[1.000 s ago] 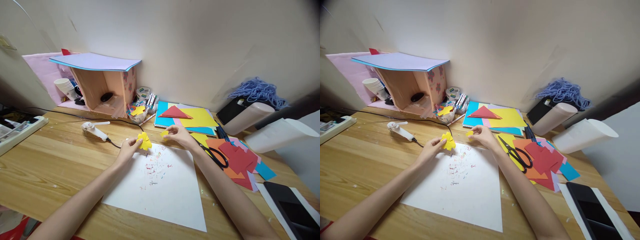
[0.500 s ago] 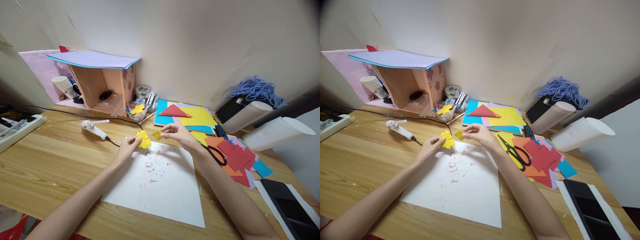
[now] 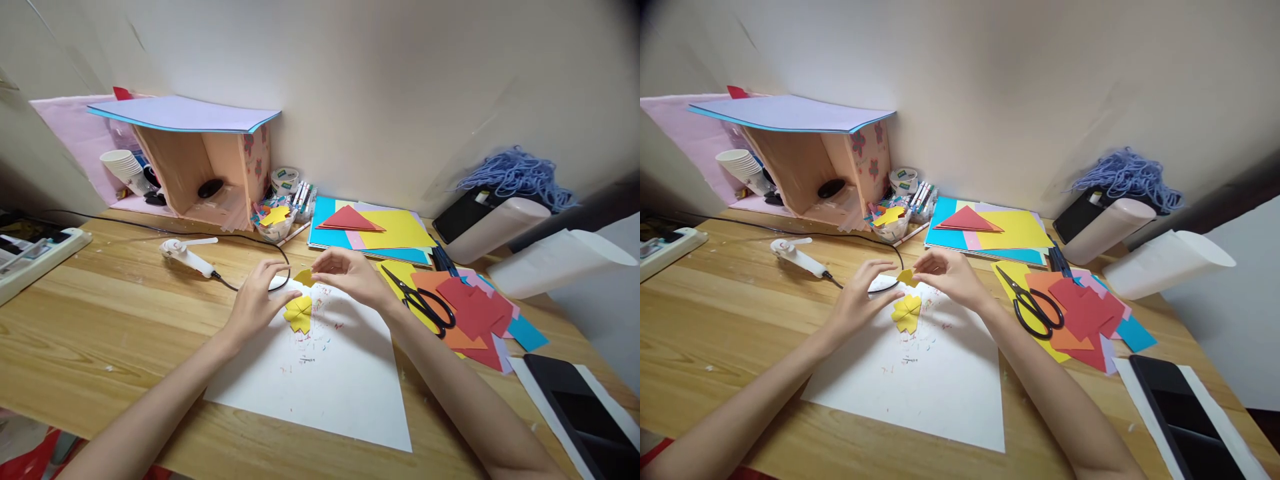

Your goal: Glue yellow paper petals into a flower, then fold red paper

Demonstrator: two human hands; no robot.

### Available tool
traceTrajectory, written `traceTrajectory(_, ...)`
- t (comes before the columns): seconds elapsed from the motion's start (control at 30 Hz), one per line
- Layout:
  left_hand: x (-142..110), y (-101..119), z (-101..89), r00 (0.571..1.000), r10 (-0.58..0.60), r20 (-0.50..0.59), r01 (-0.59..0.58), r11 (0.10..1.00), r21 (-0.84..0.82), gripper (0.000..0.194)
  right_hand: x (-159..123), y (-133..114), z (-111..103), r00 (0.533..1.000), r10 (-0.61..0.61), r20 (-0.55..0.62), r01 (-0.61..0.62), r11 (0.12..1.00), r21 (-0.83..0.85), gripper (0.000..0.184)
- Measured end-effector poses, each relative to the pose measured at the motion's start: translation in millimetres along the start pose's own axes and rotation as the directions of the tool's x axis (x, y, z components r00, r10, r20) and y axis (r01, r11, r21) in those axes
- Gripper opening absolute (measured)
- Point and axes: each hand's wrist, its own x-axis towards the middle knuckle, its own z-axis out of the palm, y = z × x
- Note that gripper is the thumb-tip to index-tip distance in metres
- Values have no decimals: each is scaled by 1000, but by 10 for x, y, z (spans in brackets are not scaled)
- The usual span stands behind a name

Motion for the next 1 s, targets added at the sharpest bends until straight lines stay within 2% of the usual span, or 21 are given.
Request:
traceTrajectory(0.07, -30, 82, -29, 996, 83, -15, -83, 997, 4, 32, -42, -54, 49, 998, -65, 25, 66, 996, -59, 17)
traceTrajectory(0.17, -74, 144, -40, 995, 100, -5, -100, 995, -18, 20, -84, -100, 110, 991, -132, 33, 136, 981, -136, 14)
traceTrajectory(0.5, -99, 187, -23, 992, 123, -28, -125, 988, -85, 14, -111, -154, 157, 978, -200, 57, 207, 966, -156, 14)
traceTrajectory(0.57, -96, 188, -6, 996, 85, -5, -85, 988, -129, 14, -104, -143, 171, 984, -171, 47, 176, 976, -131, 14)
traceTrajectory(0.7, -83, 154, 45, 996, -67, 60, 81, 956, -282, 20, -70, -72, 205, 999, -38, 17, 38, 999, -36, 14)
traceTrajectory(0.87, -49, 107, 65, 959, -239, 152, 282, 855, -435, 22, -34, 2, 201, 992, 124, 32, -127, 985, 118, 20)
traceTrajectory(1.0, -35, 89, 67, 936, -296, 192, 352, 818, -455, 23, -34, 39, 176, 987, 143, 77, -151, 982, 116, 22)
